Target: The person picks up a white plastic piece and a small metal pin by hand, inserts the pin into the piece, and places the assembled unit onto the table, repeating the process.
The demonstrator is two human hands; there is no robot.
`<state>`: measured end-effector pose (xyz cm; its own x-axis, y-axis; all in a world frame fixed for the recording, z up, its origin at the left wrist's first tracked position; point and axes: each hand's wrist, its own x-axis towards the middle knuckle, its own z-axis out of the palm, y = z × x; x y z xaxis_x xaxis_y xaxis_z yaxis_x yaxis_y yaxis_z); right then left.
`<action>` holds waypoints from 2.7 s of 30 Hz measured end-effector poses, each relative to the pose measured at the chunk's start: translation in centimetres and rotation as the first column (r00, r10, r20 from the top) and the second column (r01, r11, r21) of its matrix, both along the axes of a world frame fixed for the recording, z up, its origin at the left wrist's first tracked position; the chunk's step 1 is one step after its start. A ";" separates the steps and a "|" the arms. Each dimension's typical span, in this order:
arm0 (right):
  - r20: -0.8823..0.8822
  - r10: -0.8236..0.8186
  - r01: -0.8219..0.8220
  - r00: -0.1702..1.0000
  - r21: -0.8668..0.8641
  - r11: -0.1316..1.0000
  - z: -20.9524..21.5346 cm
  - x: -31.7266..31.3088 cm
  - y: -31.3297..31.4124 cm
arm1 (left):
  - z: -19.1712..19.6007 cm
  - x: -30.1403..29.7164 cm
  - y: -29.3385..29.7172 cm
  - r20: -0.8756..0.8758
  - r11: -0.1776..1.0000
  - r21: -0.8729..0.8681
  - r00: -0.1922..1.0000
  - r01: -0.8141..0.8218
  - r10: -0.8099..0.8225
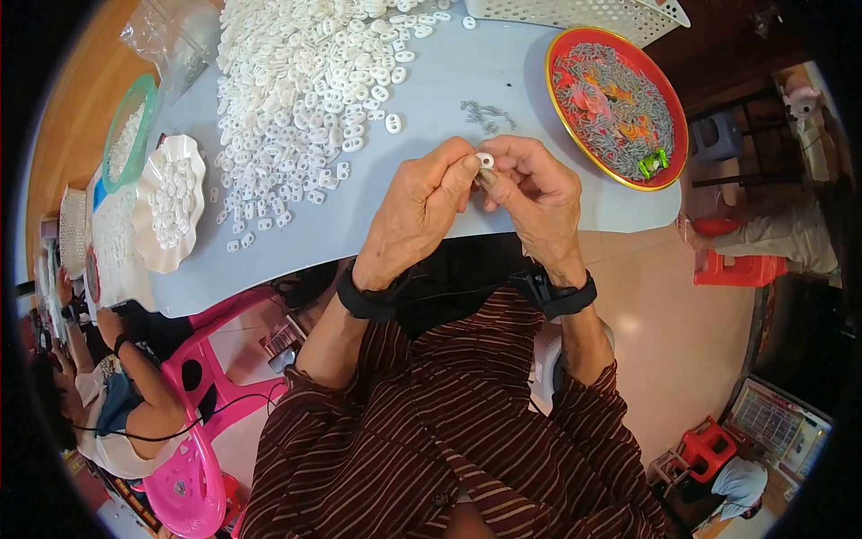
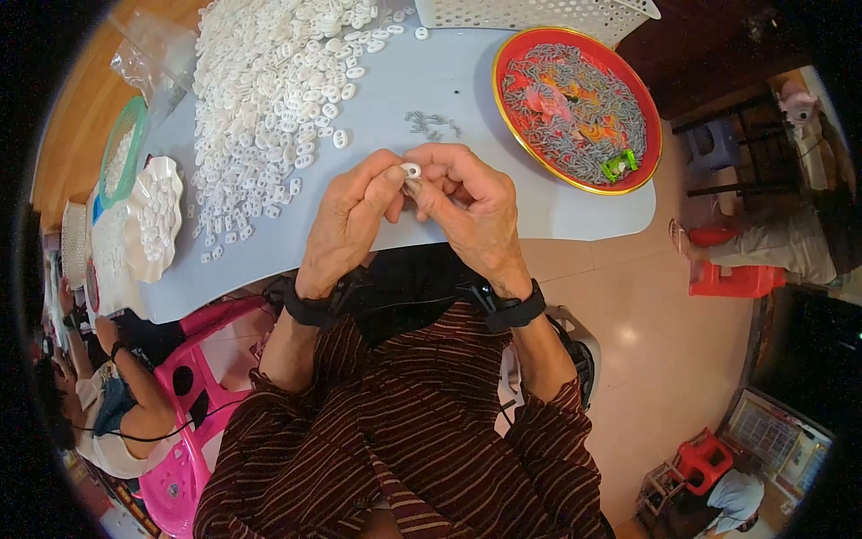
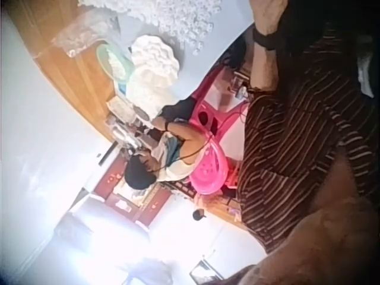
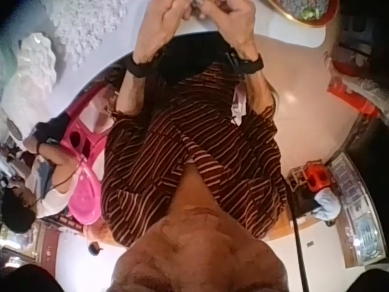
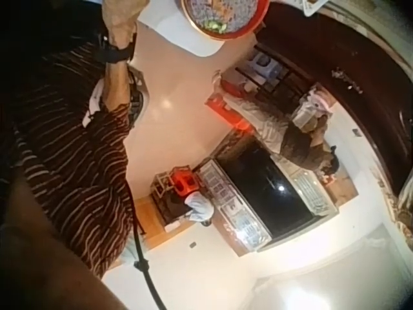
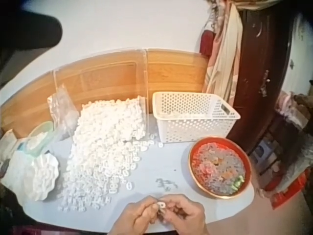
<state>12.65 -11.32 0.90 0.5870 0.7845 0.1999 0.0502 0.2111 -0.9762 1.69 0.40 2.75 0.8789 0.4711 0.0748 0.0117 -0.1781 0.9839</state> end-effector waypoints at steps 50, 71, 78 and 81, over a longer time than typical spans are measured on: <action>0.227 0.001 0.032 0.974 -0.142 0.989 -0.5 -0.1 -0.2 | -0.2 -0.1 0.1 -0.032 0.993 -0.119 0.999 -0.001 -0.003; -0.006 0.066 -0.067 0.998 -0.054 0.996 0.4 0.4 -0.3 | -0.4 0.0 0.0 0.080 0.999 -0.052 0.997 -0.002 0.006; 0.012 0.047 -0.047 0.999 -0.052 0.998 0.2 0.3 -0.3 | -0.5 -0.1 0.3 0.069 0.998 -0.053 0.997 0.032 -0.028; -0.004 0.066 -0.066 0.998 -0.046 0.997 0.1 0.4 -0.3 | -0.4 -0.1 0.7 0.058 0.997 -0.041 0.996 0.065 -0.063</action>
<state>13.06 -11.63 1.01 0.5337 0.8302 0.1613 0.0356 0.1685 -0.9851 1.64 1.10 2.34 0.9022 0.4178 0.1067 -0.0547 -0.1345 0.9894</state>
